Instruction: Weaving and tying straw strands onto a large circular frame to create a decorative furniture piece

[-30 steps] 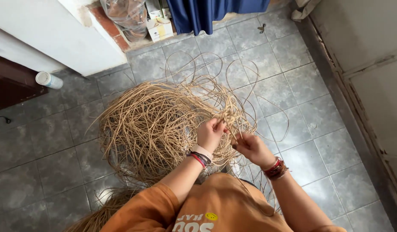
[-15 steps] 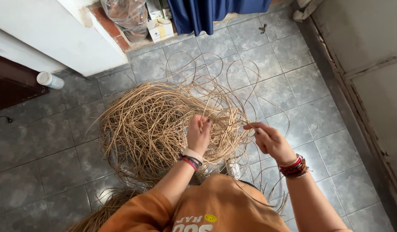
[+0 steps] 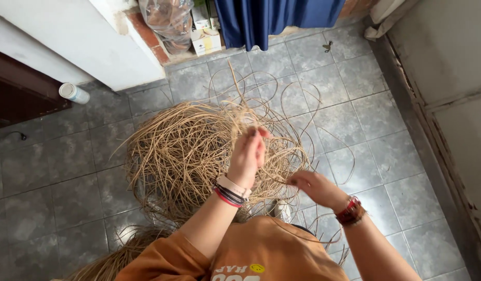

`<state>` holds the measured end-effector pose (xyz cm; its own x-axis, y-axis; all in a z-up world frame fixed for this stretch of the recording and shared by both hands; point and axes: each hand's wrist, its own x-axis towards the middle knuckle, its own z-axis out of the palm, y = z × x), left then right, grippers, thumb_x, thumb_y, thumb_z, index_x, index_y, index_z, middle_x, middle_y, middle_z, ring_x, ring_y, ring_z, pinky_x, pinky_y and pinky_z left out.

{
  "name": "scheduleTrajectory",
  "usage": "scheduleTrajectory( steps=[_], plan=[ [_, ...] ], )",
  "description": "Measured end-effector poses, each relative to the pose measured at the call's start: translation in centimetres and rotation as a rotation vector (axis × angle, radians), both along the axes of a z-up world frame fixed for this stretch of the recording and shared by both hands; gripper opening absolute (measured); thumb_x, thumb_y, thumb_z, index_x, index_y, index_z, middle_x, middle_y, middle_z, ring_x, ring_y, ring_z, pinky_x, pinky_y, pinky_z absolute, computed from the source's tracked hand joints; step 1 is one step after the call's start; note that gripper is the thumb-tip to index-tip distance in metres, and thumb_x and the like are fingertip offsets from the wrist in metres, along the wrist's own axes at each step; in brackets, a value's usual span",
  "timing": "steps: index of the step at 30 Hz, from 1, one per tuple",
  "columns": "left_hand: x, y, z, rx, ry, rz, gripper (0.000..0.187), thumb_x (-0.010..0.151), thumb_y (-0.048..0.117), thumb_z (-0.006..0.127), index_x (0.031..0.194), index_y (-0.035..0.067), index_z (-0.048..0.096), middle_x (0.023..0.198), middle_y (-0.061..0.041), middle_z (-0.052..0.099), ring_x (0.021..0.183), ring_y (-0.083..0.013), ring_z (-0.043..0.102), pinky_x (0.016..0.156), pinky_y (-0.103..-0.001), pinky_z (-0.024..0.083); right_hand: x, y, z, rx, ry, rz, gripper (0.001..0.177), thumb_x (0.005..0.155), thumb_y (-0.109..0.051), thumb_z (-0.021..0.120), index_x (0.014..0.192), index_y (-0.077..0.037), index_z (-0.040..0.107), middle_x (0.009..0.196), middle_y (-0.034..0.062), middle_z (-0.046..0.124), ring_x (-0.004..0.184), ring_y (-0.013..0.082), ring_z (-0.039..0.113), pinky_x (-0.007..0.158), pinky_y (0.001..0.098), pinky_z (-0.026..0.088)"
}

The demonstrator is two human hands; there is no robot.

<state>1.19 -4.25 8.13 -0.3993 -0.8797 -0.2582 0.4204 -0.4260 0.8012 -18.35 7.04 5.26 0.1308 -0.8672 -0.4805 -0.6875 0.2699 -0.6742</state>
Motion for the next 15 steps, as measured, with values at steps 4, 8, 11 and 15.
scheduleTrajectory(
  steps=[4, 8, 11, 15],
  plan=[
    [-1.4, 3.0, -3.9, -0.339, -0.246, -0.179, 0.040, 0.113, 0.032, 0.032, 0.101, 0.009, 0.062, 0.061, 0.006, 0.048, 0.046, -0.0041, 0.045, 0.045, -0.017, 0.038, 4.0, -4.2, 5.1, -0.076, -0.644, -0.482, 0.046, 0.106, -0.026, 0.041, 0.137, -0.002, 0.065, 0.124, 0.0221, 0.071, 0.116, 0.0336, 0.065, 0.109, 0.0504, 0.046],
    [-1.3, 6.9, -7.1, -0.423, -0.345, -0.241, 0.030, 0.111, 0.020, 0.039, 0.100, 0.006, 0.063, 0.063, 0.005, 0.052, 0.050, -0.0095, 0.051, 0.048, -0.023, 0.041, 7.0, -6.6, 6.7, -0.260, -0.610, -0.448, 0.031, 0.107, -0.012, 0.046, 0.112, 0.002, 0.073, 0.096, 0.0212, 0.080, 0.091, 0.0263, 0.075, 0.089, 0.0449, 0.058],
    [-1.0, 7.7, -9.8, -0.787, -0.641, -0.035, 0.025, 0.108, 0.017, 0.050, 0.104, -0.004, 0.063, 0.080, -0.029, 0.062, 0.079, -0.0463, 0.066, 0.067, -0.048, 0.055, 6.6, -6.7, 6.3, -0.266, -0.640, -0.479, 0.034, 0.108, -0.012, 0.042, 0.109, 0.002, 0.073, 0.088, 0.0207, 0.077, 0.084, 0.0283, 0.075, 0.084, 0.0459, 0.060],
    [0.8, 7.0, -6.9, -0.620, -0.573, 0.136, 0.032, 0.111, 0.027, 0.043, 0.105, 0.005, 0.066, 0.085, -0.014, 0.072, 0.075, -0.0278, 0.069, 0.068, -0.038, 0.054, 5.5, -6.0, 4.6, -0.258, -0.679, -0.515, 0.038, 0.111, -0.011, 0.036, 0.105, 0.003, 0.072, 0.078, 0.0198, 0.072, 0.072, 0.0313, 0.075, 0.078, 0.0474, 0.064]
  ],
)
